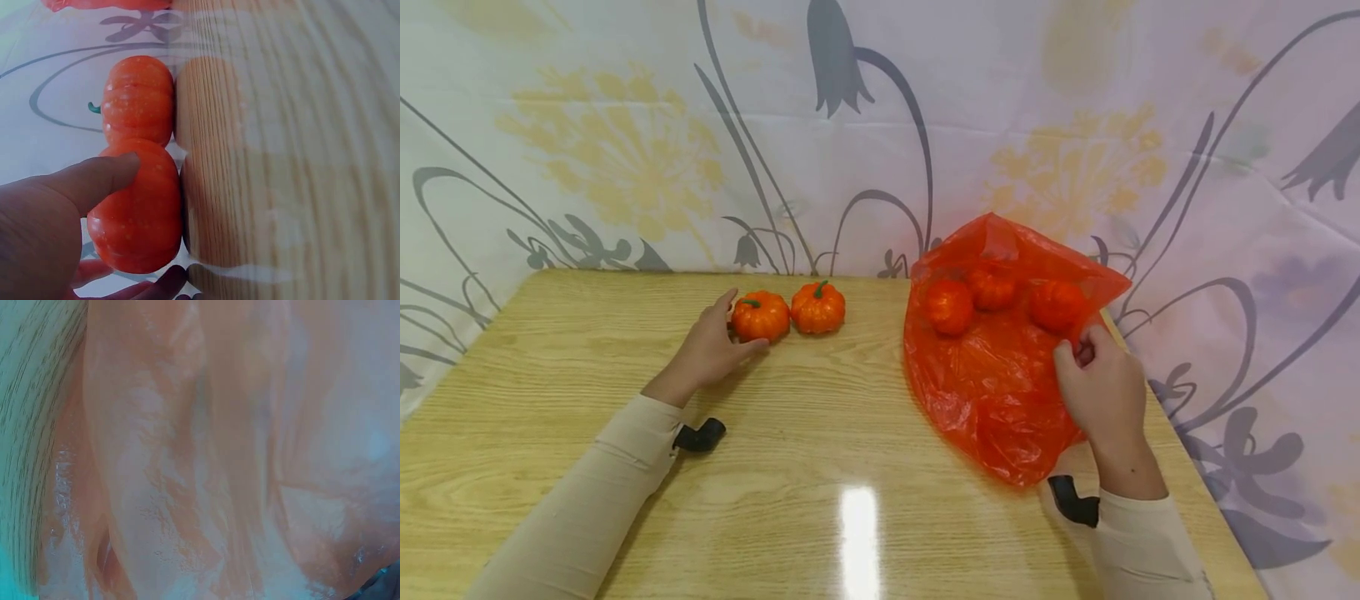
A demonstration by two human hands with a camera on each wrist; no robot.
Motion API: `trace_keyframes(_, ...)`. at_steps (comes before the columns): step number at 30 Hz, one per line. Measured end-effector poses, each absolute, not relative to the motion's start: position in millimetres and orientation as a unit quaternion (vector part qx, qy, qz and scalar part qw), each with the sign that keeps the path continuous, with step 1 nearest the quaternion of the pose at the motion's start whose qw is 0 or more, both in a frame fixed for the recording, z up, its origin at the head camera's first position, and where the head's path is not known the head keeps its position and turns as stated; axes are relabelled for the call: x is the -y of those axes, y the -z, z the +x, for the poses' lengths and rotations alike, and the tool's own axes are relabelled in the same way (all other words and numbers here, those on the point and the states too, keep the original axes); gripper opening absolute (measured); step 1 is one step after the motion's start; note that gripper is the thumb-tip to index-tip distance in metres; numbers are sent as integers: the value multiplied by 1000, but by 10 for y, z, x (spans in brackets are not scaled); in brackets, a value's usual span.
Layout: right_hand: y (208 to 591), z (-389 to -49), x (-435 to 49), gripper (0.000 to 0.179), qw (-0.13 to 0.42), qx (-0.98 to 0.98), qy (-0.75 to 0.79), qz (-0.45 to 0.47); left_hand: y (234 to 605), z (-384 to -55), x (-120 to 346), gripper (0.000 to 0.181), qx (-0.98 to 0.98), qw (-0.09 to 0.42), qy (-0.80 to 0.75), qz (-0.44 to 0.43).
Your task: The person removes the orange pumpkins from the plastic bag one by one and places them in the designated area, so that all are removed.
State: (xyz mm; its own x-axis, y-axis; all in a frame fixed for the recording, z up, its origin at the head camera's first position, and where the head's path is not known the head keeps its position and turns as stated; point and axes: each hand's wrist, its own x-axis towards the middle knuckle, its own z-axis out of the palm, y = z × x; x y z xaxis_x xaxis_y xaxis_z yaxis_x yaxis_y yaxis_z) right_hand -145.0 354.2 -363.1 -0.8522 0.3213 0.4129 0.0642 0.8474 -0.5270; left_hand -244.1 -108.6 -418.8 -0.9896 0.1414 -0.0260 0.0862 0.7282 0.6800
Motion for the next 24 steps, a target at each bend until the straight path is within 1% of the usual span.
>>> trace_keyframes(7, 3627, -1442, -3517, 22, 248, 929, -259, -94, 4174, -2426, 1064, 100, -926, 32, -372, 52)
trace_keyframes(11, 3617, -1441, -3503, 22, 256, 926, -263, -90, 4159, -2427, 1038, 106, -925, 6, -375, 54)
trace_keyframes(14, 3613, -1442, -3497, 23, 262, 924, -263, -86, 4120, -2402, 977, 108, -926, -34, -372, 62)
trace_keyframes(16, 3612, -1441, -3495, 23, 263, 924, -262, -87, 4068, -2363, 906, 104, -923, -72, -371, 70)
trace_keyframes(20, 3614, -1445, -3506, 23, 263, 924, -263, -89, 3956, -2276, 693, 89, -913, -151, -362, 111)
trace_keyframes(24, 3627, -1447, -3515, 23, 267, 923, -263, -90, 3894, -2212, 440, 72, -905, -197, -342, 156)
